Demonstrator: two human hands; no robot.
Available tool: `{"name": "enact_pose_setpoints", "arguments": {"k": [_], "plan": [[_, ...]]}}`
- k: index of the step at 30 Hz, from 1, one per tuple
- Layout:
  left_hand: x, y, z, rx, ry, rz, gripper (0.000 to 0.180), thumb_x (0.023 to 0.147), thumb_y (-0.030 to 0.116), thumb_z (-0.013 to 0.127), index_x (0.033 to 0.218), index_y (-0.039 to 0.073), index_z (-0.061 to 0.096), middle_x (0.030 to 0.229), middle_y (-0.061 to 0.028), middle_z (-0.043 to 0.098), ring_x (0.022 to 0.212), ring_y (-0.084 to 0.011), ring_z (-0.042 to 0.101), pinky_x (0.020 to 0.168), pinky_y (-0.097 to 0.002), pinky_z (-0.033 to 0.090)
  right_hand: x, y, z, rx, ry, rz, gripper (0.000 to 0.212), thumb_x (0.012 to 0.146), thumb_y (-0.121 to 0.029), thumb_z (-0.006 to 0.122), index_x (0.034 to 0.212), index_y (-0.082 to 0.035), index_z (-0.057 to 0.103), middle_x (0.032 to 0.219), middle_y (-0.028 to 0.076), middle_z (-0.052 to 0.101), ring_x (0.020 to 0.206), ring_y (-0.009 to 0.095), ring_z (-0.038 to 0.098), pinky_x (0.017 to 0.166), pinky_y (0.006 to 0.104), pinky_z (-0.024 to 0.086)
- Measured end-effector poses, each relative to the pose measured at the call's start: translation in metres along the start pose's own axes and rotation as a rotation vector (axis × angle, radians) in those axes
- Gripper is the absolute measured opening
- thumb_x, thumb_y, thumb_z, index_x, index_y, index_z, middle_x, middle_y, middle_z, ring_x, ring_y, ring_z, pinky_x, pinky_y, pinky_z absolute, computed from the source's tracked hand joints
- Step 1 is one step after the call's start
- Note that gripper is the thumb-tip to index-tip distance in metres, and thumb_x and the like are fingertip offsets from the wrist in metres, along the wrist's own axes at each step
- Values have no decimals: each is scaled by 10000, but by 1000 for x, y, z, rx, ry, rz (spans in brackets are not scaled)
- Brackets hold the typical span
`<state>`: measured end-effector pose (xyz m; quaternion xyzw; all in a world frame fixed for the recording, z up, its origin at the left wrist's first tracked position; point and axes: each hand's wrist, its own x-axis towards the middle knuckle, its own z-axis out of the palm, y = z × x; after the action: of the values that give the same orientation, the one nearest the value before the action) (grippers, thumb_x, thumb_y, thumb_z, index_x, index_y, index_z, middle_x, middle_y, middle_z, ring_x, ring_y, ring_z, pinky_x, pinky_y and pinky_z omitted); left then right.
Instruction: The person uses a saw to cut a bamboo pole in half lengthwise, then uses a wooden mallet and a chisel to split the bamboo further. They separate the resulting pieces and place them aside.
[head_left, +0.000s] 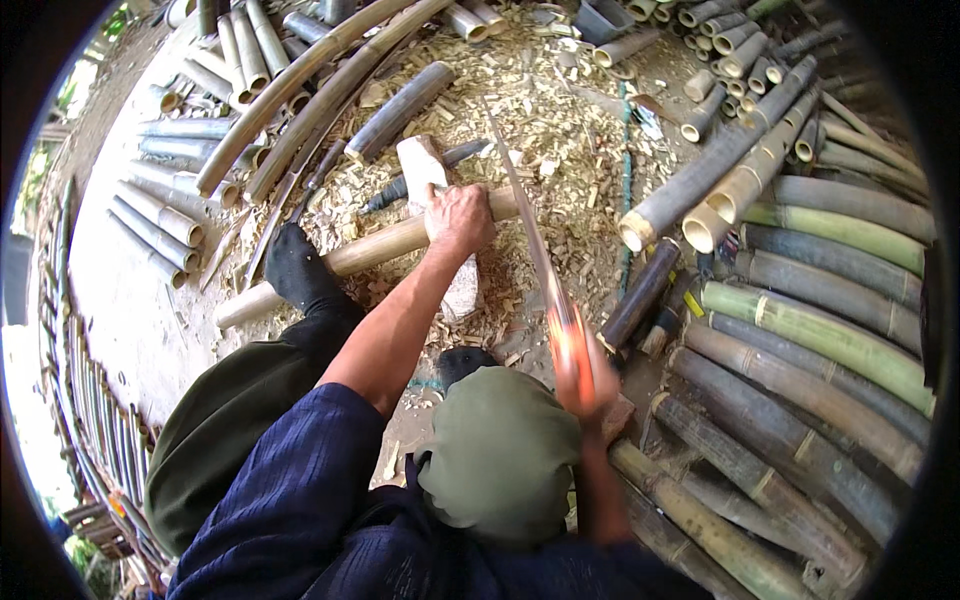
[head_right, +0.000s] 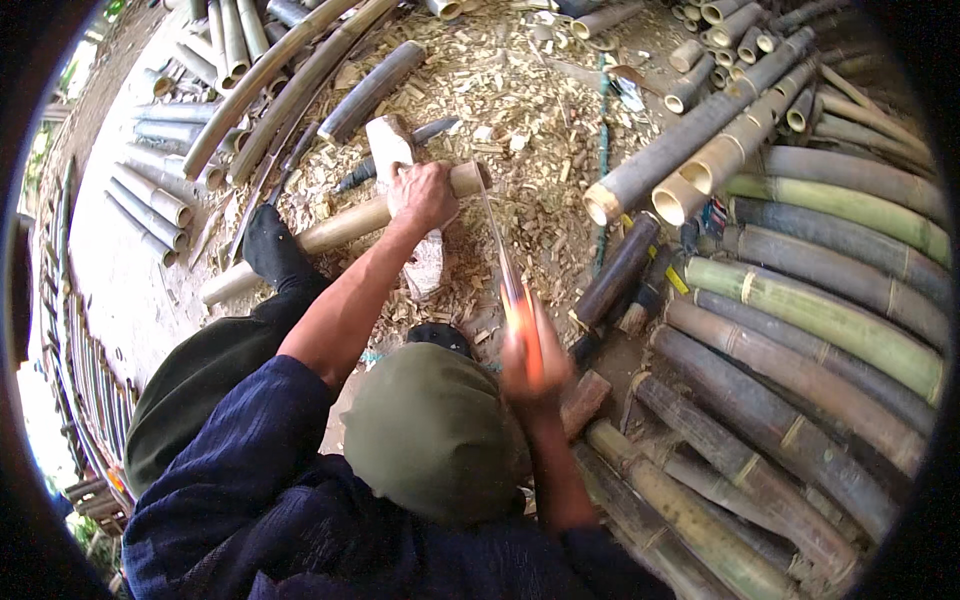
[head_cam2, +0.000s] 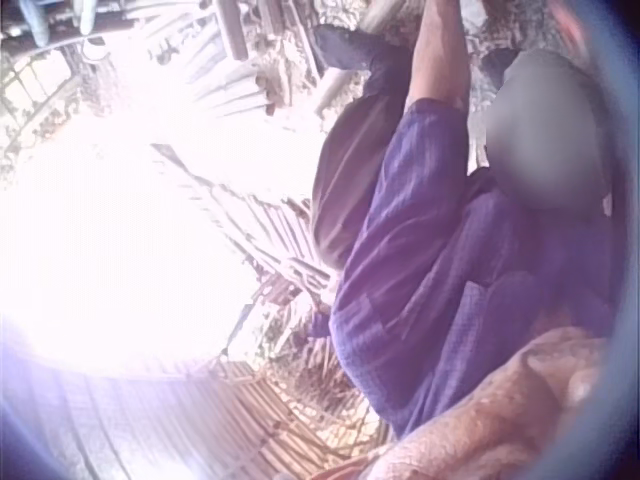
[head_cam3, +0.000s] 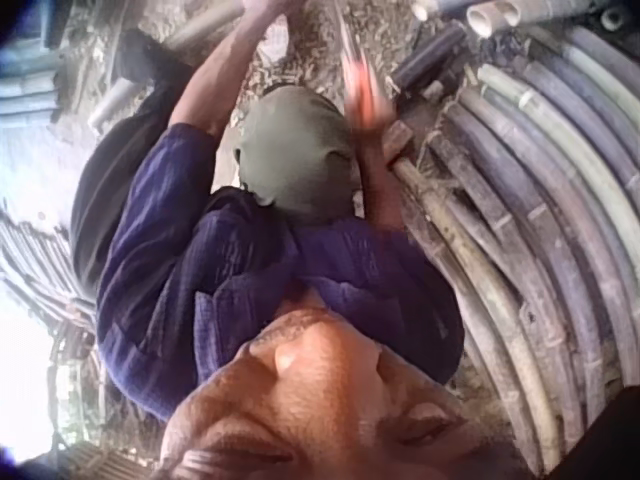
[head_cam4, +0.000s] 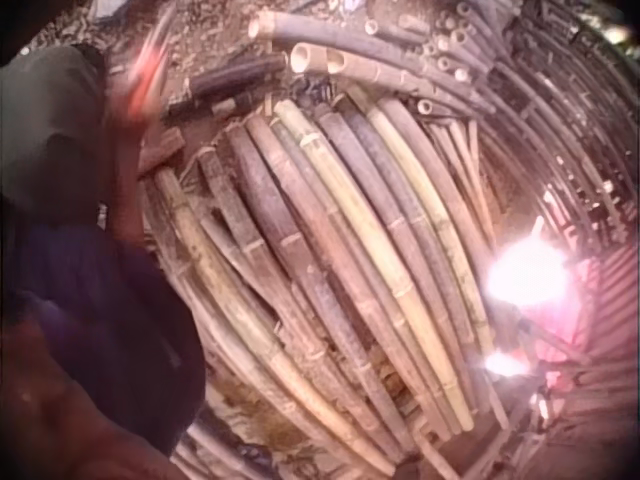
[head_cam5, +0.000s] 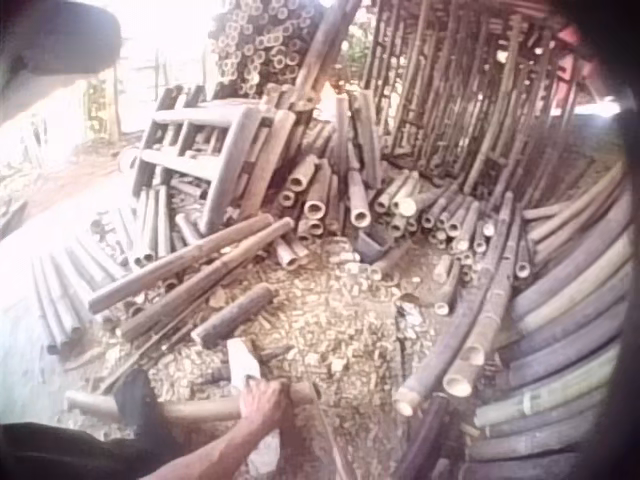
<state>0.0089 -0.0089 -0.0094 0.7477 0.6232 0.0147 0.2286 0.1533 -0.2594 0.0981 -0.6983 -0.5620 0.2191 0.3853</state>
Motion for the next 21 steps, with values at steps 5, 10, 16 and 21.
{"name": "enact_pose_setpoints", "arguments": {"k": [5, 10, 16, 21], "plan": [[-2, 5, -5, 4, -101, -6, 238, 836, 157, 634, 1015, 161, 792, 1034, -161, 766, 1068, -330, 725, 1179, -584, 285, 62, -21, 20, 133, -78, 93, 385, 1005, -146, 617, 1321, 75, 616, 1013, 240, 739, 892, 320, 747, 767, 405, 578], [11, 9, -15, 43, -67, -33, 222, 836, 134, 619, 974, 147, 792, 1006, -160, 761, 1051, -324, 729, 1179, -599, 287, -94, 43, -16, -62, 237, 133, 381, 1005, -164, 640, 1310, 63, 650, 1202, 214, 734, 1027, 269, 738, 898, 357, 576], [0, 17, -7, -47, -35, 40, 202, 836, 132, 622, 965, 109, 775, 986, -183, 759, 1030, -354, 728, 1170, -626, 277, 83, -21, 20, 150, 116, -20, 330, 986, -112, 600, 1264, 61, 644, 879, 227, 702, 735, 288, 692, 680, 405, 535], [4, -4, -7, 6, 7, 5, 167, 835, 139, 625, 901, 108, 775, 983, -192, 762, 1023, -363, 733, 1150, -656, 313, -20, -9, -23, -64, -86, -69, 366, 1028, -150, 578, 1326, 57, 625, 1189, 242, 717, 1047, 310, 727, 878, 415, 565]]}}
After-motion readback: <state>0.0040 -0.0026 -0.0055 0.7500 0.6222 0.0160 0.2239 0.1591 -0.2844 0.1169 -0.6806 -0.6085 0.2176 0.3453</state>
